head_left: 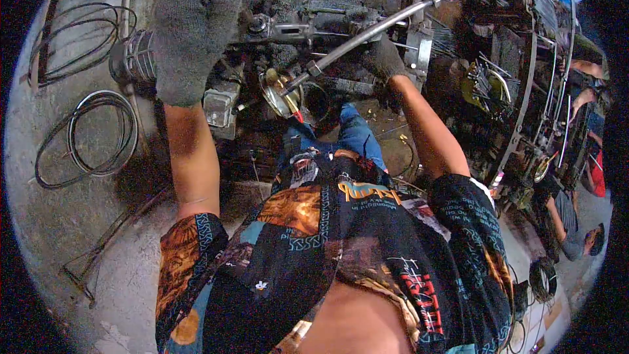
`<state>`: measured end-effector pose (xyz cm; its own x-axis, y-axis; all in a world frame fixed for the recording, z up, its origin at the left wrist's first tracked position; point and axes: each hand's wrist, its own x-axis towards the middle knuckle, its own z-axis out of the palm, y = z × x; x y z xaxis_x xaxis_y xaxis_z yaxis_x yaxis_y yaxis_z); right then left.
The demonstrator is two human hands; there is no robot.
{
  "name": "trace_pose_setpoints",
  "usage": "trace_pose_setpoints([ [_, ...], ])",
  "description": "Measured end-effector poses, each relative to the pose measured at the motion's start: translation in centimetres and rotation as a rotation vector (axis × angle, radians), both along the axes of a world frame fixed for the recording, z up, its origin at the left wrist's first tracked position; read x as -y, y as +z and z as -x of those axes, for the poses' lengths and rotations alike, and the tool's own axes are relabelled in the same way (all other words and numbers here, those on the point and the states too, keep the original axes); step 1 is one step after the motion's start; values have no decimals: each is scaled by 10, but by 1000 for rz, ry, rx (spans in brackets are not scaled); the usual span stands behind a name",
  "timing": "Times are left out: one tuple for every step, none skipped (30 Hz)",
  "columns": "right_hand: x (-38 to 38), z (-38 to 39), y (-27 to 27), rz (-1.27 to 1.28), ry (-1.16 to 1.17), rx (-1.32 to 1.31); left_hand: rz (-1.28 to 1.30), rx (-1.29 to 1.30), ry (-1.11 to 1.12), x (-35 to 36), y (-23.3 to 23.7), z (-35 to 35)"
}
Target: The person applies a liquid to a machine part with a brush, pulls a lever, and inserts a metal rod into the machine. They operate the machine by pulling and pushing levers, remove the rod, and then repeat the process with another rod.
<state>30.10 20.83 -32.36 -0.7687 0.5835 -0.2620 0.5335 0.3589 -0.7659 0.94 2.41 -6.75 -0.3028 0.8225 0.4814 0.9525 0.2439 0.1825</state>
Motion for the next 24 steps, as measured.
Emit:
trace_pose_setpoints([
  [1,2,8,-8,49,11,-21,5,-15,0,-1,0],
  [1,1,1,-7,51,11,-48,8,-32,0,-1,-1],
  [0,-1,-13,-26,23,-29,-68,11,-43,0,-1,-1],
  [-1,-4,-26,-45,-7,-68,-88,16,-59,0,-1,-1],
  [-3,-6,-36,-45,-5,-65,-106,19,-68,-1,-2,0],
  [-5,-7,-42,-39,9,-24,-124,21,-83,-1,-3,0],
  [-7,-9,-47,-34,24,15,-140,24,-93,-1,-4,1],
  [-4,-9,-44,-39,26,14,-156,23,-105,-1,-4,2],
  [0,-9,-40,-25,0,20,-171,23,-118,-1,-5,2],
  [1,-8,-37,-11,-25,25,-184,23,-128,-1,-6,3],
  [1,-8,-38,-14,-23,25,-199,25,-138,-1,-7,5],
  [2,-7,-40,-60,-10,-33,-211,25,-143,0,-7,5],
  [1,-6,-42,-107,4,-91,-223,26,-159,0,-6,6],
  [4,-1,-38,-95,9,-78,-227,37,-165,-1,-9,12],
  [8,2,-28,-70,7,-80,-235,41,-177,-2,-10,13],
  [9,5,-17,-46,4,-84,-242,39,-185,-2,-10,15],
  [10,6,-14,-42,9,-84,-249,41,-195,-1,-10,16],
  [11,7,-11,14,-23,-4,-256,45,-204,-1,-10,16],
  [10,10,-8,65,-54,73,-260,43,-207,0,-9,15],
  [9,9,-13,63,-50,71,-262,46,-216,1,-9,14],
  [8,8,-19,49,-41,61,-270,39,-206,2,-10,14],
  [9,6,-24,36,-31,54,-264,35,-191,2,-10,13],
  [9,4,-30,36,-28,53,-253,34,-174,4,-10,13],
  [9,3,-36,11,1,9,-245,31,-157,5,-10,12],
])
